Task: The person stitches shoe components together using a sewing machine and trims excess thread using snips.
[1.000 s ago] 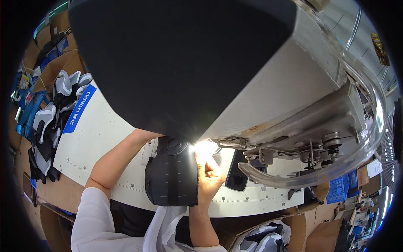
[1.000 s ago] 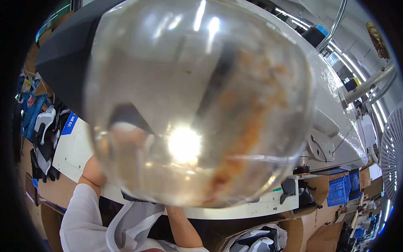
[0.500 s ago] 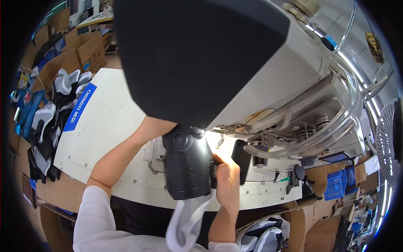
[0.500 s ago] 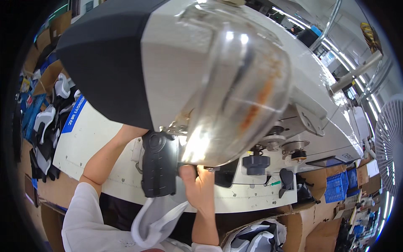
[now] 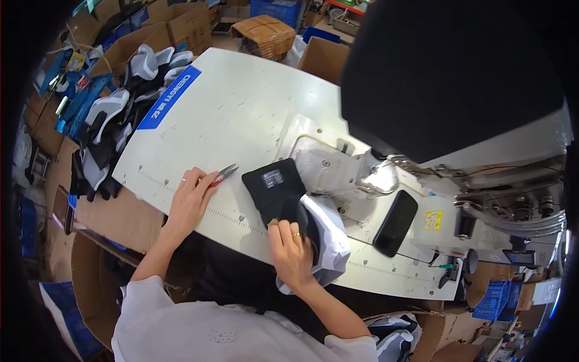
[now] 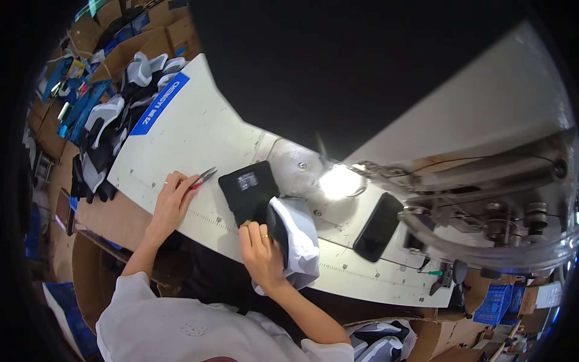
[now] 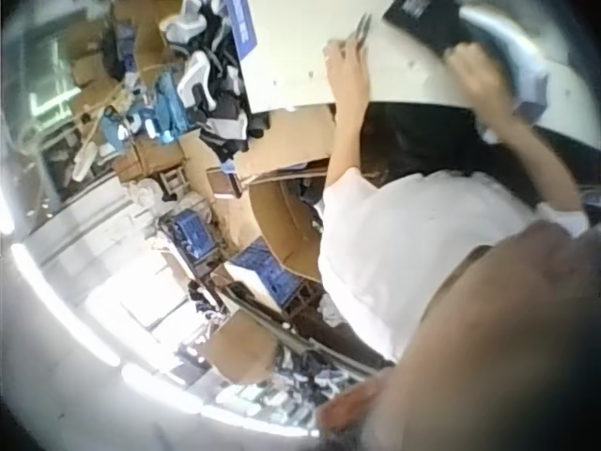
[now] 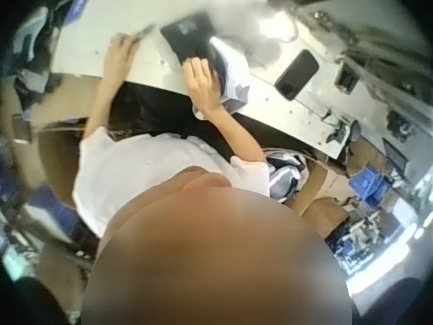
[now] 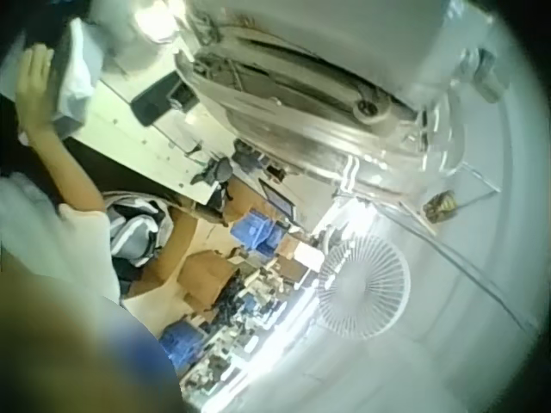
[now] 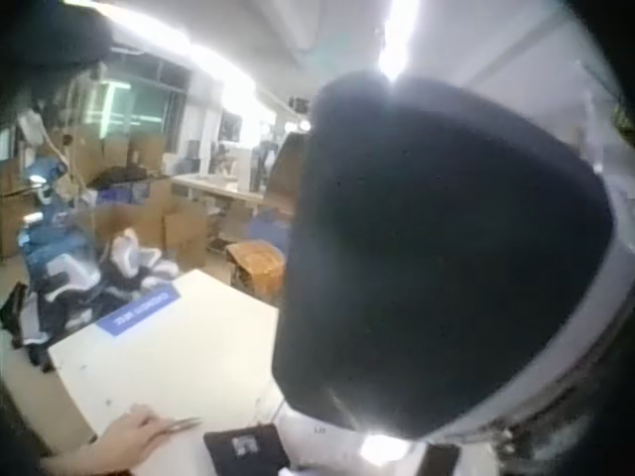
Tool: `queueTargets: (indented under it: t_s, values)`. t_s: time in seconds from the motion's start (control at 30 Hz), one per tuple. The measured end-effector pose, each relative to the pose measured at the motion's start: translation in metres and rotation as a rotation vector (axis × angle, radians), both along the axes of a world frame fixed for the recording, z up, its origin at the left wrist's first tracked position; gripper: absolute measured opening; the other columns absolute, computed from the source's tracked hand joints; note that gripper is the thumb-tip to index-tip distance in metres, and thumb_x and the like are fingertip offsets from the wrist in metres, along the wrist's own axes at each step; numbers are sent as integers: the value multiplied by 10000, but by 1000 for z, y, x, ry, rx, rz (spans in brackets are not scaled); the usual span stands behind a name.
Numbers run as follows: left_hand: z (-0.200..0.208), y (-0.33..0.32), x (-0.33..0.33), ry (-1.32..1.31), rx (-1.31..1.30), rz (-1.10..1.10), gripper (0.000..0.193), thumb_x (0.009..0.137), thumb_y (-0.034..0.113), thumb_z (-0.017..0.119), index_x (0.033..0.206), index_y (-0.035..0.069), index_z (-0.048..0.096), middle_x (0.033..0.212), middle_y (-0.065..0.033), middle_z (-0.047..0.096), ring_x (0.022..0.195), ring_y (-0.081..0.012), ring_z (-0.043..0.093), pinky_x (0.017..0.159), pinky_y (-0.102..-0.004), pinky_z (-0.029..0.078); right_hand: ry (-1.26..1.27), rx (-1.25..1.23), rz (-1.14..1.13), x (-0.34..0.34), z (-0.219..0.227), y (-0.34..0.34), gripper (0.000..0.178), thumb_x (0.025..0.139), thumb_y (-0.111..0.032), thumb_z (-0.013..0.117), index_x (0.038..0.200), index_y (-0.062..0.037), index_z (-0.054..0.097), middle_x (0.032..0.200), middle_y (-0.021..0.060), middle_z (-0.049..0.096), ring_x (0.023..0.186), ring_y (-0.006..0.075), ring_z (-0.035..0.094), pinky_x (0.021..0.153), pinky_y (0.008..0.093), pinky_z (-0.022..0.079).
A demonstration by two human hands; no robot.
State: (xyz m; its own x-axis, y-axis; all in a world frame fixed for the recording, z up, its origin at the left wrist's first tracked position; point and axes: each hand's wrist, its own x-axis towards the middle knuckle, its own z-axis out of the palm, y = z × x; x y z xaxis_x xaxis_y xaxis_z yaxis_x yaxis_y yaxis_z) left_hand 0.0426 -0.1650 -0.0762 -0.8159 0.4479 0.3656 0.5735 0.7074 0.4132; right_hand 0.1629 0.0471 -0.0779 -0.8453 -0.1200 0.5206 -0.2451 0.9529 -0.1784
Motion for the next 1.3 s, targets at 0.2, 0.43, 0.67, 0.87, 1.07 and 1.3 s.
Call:
queueTargets:
  t_s: [0.2, 0.43, 0.67, 0.87, 1.07, 1.3]
  values:
    - [10, 10, 22, -157, 350, 71, 209, 886, -17, 531, 1075, 44, 597, 849, -116, 548, 795, -267, 613, 705, -346, 486, -16, 70, -15, 2, -10, -1, 154, 749, -72, 595, 902, -55, 602, 772, 41, 472, 728, 187, 527, 573, 298, 427]
    - [15, 23, 36, 22, 63, -152, 230, 788, 230, 750, 970, 129, 650, 817, -25, 559, 604, -177, 592, 536, -293, 454, 15, 92, -49, 3, -7, -5, 151, 757, -90, 609, 906, -71, 604, 777, 28, 474, 746, 175, 533, 588, 291, 423]
    - [24, 54, 16, 88, 161, -158, 201, 800, 254, 735, 916, 117, 646, 797, -11, 557, 594, -177, 589, 518, -293, 439, -29, 109, -60, 7, -8, -3, 166, 772, -92, 617, 937, -75, 612, 779, 23, 478, 747, 172, 535, 586, 291, 421]
    - [20, 106, -11, 49, 161, -244, 193, 813, 248, 714, 891, 90, 636, 817, -31, 585, 675, -217, 627, 580, -324, 466, 8, 103, -65, 5, -9, -2, 118, 781, -95, 612, 896, -83, 590, 773, 24, 471, 723, 163, 525, 574, 276, 435]
    - [31, 83, -27, 4, 206, -67, 228, 842, 295, 676, 933, 96, 613, 897, -45, 599, 774, -238, 630, 664, -351, 483, -12, 29, -54, 6, -11, -1, 142, 774, -101, 648, 909, -88, 605, 779, 25, 489, 743, 187, 540, 582, 324, 429]
    - [38, 25, -8, 71, 501, -205, 426, 880, 377, 650, 1162, 62, 596, 1233, -126, 600, 1302, -314, 424, 1065, -422, 315, 134, -347, 183, 2, 22, -3, 233, 664, -37, 753, 863, -90, 644, 806, 17, 588, 711, 208, 557, 599, 333, 389]
